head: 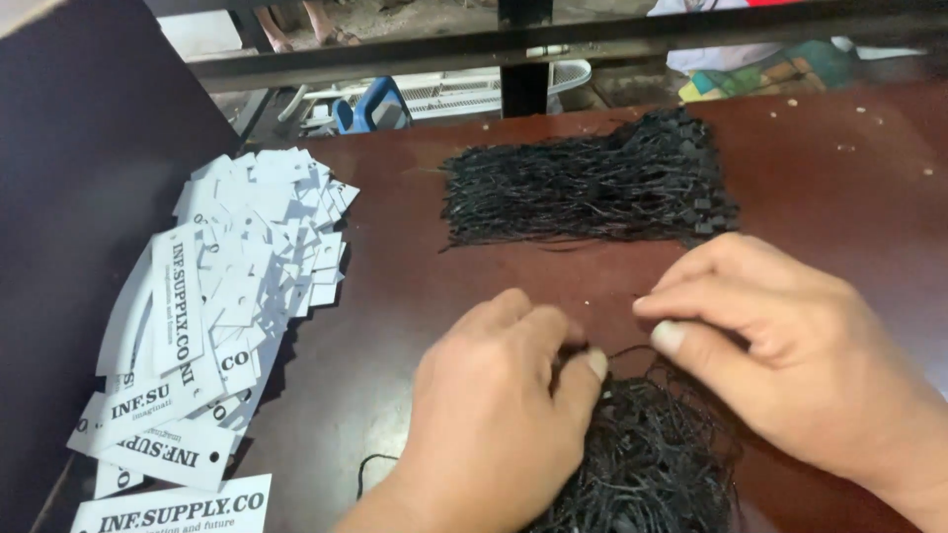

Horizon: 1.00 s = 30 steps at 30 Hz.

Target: Untangling thin black garment cords from a pile and arranging them into a neat, organized bundle on a table.

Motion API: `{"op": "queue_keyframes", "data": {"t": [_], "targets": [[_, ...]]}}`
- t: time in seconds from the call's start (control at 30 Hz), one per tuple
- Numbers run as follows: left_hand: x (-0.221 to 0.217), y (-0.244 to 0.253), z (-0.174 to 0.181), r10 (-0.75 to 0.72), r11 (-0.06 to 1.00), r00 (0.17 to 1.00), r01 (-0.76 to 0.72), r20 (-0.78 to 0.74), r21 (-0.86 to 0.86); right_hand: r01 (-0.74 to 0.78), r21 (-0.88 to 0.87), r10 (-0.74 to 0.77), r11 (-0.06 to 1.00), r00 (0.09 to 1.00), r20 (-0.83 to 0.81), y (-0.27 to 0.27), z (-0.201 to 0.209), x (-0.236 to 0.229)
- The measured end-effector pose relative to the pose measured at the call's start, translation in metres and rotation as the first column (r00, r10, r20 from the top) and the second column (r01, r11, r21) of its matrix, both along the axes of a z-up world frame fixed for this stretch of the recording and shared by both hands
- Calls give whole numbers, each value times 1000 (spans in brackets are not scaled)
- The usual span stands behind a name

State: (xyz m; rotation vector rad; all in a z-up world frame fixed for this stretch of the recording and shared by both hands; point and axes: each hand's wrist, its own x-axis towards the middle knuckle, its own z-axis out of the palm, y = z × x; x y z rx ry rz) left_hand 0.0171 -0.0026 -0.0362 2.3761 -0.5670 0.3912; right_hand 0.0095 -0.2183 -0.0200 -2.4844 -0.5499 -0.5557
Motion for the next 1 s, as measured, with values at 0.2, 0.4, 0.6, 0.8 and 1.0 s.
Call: {"op": "queue_keyframes", "data": {"t": [0.2, 0.4, 0.6, 0.8, 1.0], "targets": [[7, 3, 2, -8, 999, 993, 13, -122, 40, -40, -153, 39, 987, 999, -8, -7, -10, 8], [-1, 1, 3, -7, 990, 998, 16, -63, 137, 88, 90, -91, 992, 995, 31, -1, -1, 2], [-5, -1, -1, -54, 971, 998, 42, 43, 237, 323, 216, -320, 922, 946, -46, -5, -4, 6], [-9, -2, -2, -27, 993, 993, 13, 117, 117, 281, 231, -282, 931, 959, -32, -5, -7, 7], [-15, 0, 7, -210, 978, 971, 208, 113, 29, 279, 278, -273, 919, 960, -63, -7, -11, 9]]}}
